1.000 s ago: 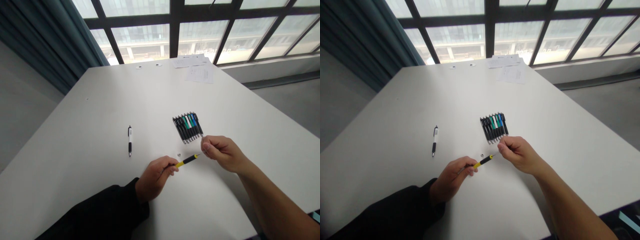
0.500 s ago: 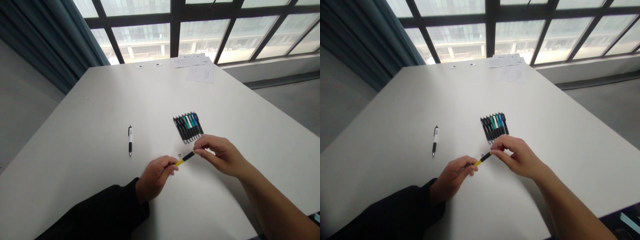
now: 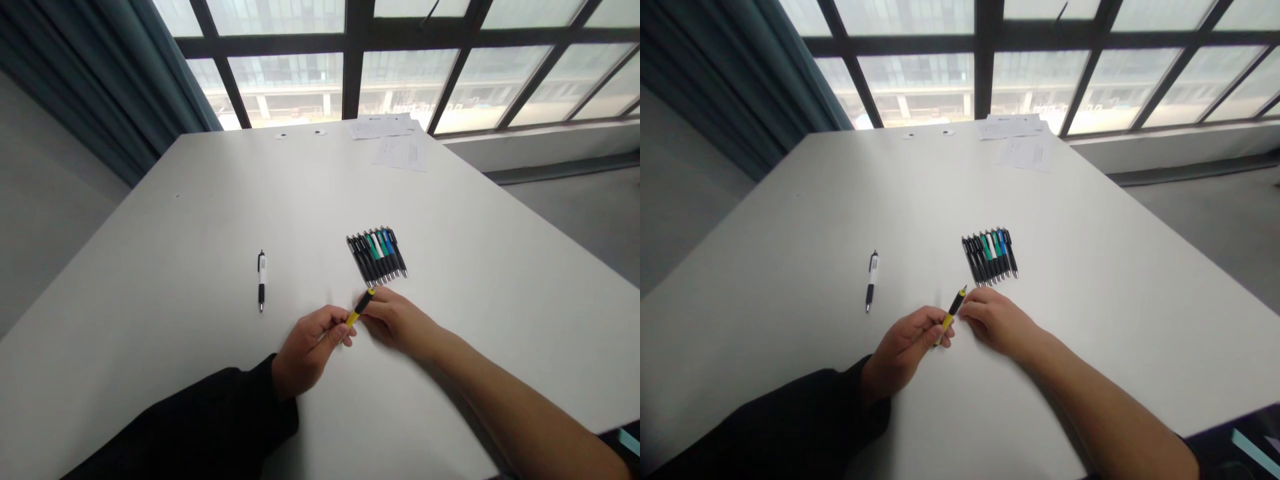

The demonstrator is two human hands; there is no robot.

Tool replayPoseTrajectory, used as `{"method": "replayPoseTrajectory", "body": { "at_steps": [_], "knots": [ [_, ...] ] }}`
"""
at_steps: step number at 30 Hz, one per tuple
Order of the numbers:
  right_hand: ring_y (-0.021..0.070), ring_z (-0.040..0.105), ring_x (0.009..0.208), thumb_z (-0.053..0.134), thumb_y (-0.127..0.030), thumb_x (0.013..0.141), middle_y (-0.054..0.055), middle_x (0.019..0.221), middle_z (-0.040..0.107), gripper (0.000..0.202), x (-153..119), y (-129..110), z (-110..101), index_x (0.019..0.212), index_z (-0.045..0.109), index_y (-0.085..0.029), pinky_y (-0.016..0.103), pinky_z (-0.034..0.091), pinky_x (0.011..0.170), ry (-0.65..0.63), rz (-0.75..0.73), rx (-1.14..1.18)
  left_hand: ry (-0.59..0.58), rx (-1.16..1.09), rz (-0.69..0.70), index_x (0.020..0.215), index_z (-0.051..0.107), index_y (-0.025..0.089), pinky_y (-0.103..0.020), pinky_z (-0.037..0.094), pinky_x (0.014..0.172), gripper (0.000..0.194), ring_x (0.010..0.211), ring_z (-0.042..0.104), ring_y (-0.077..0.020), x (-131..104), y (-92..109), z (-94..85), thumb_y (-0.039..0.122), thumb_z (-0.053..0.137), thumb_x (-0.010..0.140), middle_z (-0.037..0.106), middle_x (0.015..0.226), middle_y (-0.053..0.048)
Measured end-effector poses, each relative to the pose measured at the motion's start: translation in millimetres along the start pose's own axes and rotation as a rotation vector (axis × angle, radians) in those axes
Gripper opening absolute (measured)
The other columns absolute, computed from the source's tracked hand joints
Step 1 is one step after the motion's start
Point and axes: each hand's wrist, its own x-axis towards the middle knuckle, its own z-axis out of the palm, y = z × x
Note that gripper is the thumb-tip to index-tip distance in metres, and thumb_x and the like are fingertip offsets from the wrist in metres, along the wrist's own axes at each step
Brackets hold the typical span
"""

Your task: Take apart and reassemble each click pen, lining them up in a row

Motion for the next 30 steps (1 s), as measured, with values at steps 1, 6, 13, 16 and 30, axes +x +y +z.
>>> {"method": "replayPoseTrajectory", "body": {
  "at_steps": [1, 6, 13, 16, 30],
  "knots": [
    [0.0187, 0.064, 0.081, 0.054, -0.015, 0.097, 0.010, 0.091, 0.071, 0.019, -0.6, 0.0, -2.7, 0.093, 0.072, -0.016, 0.033, 0.054, 0.077, 0.026, 0.028, 0.032, 0.001, 0.013, -0.006, 0.098, 0.064, 0.013, -0.031, 0.052, 0.075, 0.021, 0.075, 0.067, -0.0163, -0.2, 0.7, 0.0, 0.031, 0.051, 0.099, 0.072, 0.086, -0.007],
    [0.0184, 0.072, 0.083, 0.076, -0.025, 0.087, 0.007, 0.094, 0.077, 0.014, -9.5, -1.6, -31.2, 0.100, 0.073, -0.020, 0.033, 0.060, 0.077, 0.454, 0.249, 0.467, -0.018, 0.097, -0.026, 0.097, 0.066, 0.014, -0.029, 0.051, 0.071, 0.023, 0.069, 0.064, -0.0149, -0.5, 2.9, 0.0, 0.029, 0.049, 0.099, 0.069, 0.080, -0.005],
    [0.0177, 0.075, 0.089, 0.079, -0.018, 0.084, 0.006, 0.095, 0.079, 0.017, -15.7, -5.0, -40.8, 0.100, 0.076, -0.021, 0.030, 0.064, 0.081, 0.425, 0.226, 0.672, -0.028, 0.162, -0.025, 0.094, 0.067, 0.014, -0.028, 0.049, 0.068, 0.024, 0.067, 0.061, -0.0144, 1.8, 3.1, 0.6, 0.028, 0.048, 0.098, 0.067, 0.076, -0.003],
    [0.0186, 0.075, 0.089, 0.079, -0.019, 0.085, 0.007, 0.095, 0.079, 0.017, -15.5, -6.5, -40.1, 0.101, 0.076, -0.020, 0.032, 0.064, 0.082, 0.369, 0.225, 0.654, -0.028, 0.168, -0.030, 0.093, 0.067, 0.015, -0.027, 0.048, 0.067, 0.024, 0.065, 0.060, -0.0143, 2.1, 4.4, 0.3, 0.029, 0.048, 0.097, 0.064, 0.072, -0.002],
    [0.0177, 0.070, 0.078, 0.078, -0.029, 0.085, 0.006, 0.088, 0.076, 0.013, -14.9, -5.1, -44.8, 0.094, 0.076, -0.019, 0.029, 0.057, 0.071, 0.258, 0.207, 0.437, -0.058, 0.101, -0.073, 0.091, 0.067, 0.013, -0.026, 0.045, 0.063, 0.027, 0.062, 0.053, -0.0129, 3.6, 0.5, -1.1, 0.031, 0.048, 0.098, 0.061, 0.071, -0.002]
  ]
}}
